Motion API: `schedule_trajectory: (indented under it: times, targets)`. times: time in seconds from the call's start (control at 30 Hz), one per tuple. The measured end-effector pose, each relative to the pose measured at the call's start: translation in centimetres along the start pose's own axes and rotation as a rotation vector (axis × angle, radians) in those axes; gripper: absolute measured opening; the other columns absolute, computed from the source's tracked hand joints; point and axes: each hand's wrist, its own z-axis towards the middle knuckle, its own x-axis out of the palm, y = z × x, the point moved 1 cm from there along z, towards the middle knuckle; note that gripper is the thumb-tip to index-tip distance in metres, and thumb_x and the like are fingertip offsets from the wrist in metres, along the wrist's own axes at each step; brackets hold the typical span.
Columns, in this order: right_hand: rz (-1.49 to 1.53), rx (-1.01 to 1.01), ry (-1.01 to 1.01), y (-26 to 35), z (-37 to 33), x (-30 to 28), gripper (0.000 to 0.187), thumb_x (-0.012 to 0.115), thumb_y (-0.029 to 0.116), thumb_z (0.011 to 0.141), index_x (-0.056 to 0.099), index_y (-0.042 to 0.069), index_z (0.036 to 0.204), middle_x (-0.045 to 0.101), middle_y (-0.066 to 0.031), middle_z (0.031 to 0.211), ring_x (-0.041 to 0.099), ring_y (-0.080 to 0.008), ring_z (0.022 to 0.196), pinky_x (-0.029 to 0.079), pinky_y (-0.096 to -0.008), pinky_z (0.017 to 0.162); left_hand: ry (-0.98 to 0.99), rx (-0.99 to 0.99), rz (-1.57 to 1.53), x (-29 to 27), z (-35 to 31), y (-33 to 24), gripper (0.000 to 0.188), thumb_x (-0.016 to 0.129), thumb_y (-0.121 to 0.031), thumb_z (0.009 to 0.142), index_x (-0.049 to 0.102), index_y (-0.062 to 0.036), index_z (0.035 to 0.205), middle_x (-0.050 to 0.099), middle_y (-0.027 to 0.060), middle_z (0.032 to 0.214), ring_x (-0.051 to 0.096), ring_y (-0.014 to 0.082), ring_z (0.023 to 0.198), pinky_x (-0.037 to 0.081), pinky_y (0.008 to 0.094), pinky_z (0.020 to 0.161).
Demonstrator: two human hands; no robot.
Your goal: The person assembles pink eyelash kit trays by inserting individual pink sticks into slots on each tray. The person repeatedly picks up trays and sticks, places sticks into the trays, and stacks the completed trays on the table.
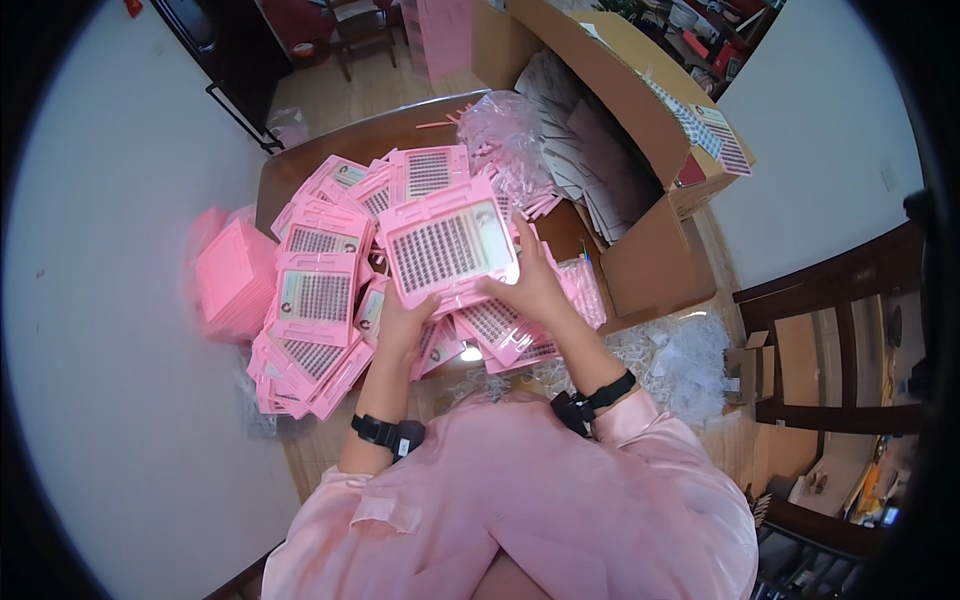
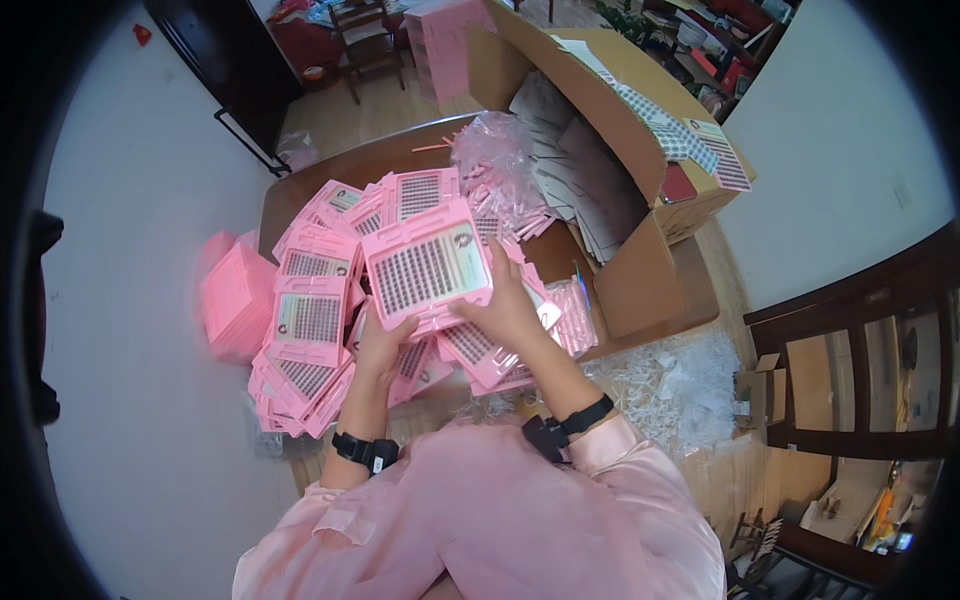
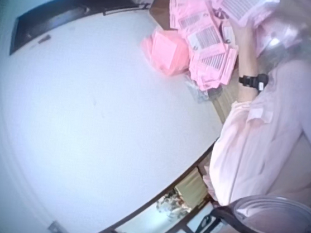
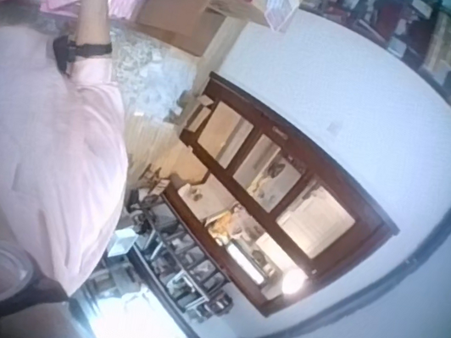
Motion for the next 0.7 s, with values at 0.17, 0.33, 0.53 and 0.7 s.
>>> schedule_trajectory:
  times: [0.17, 0.33, 0.53, 0.7]
  targets:
    - [-0.244, 0.298, 0.082, -13.4, 9.2, -5.5, 0.018, 0.069, 0.015, 0.087, 0.070, 0.007, 0.103, 0.073, -0.0119, 0.090, 0.069, -0.0313, 0.089, 0.054, -0.0402, 0.080, 0.023, -0.201, -0.220, 1.2, -1.6, 1.6, 0.063, 0.069, 0.012, 0.080, 0.043, -0.0021, 0.136, 0.059, 0.0095, 0.125, 0.061, 0.0205, 0.112, 0.052, 0.0326, 0.095]
    - [-0.532, 0.183, 0.140, -23.0, 14.4, -3.2, 0.027, 0.051, 0.024, 0.096, 0.066, 0.011, 0.114, 0.064, -0.0177, 0.119, 0.063, -0.0384, 0.108, 0.051, -0.0457, 0.091, -0.048, -0.317, -0.058, 4.4, -2.2, 2.6, 0.066, 0.075, 0.000, 0.081, 0.043, -0.0036, 0.139, 0.060, 0.0072, 0.123, 0.059, 0.0170, 0.110, 0.049, 0.0303, 0.094]
    - [-0.706, 0.060, 0.308, -25.0, 16.3, -2.2, 0.029, 0.045, 0.023, 0.098, 0.059, 0.006, 0.117, 0.055, -0.0172, 0.130, 0.059, -0.0379, 0.115, 0.051, -0.0483, 0.093, 0.026, -0.171, 0.433, 4.8, -1.3, 4.1, 0.062, 0.071, -0.011, 0.088, 0.043, 0.0007, 0.142, 0.063, 0.0092, 0.120, 0.061, 0.0168, 0.104, 0.050, 0.0289, 0.090]
    - [-0.841, -0.373, 0.211, -24.4, 16.1, -1.5, 0.032, 0.049, 0.015, 0.093, 0.057, 0.012, 0.123, 0.053, -0.0090, 0.135, 0.053, -0.0303, 0.122, 0.050, -0.0433, 0.096, -0.002, -0.138, 0.664, 4.3, -1.4, 3.1, 0.054, 0.072, -0.019, 0.088, 0.055, 0.0023, 0.134, 0.067, 0.0076, 0.102, 0.062, 0.0124, 0.084, 0.051, 0.0267, 0.074]
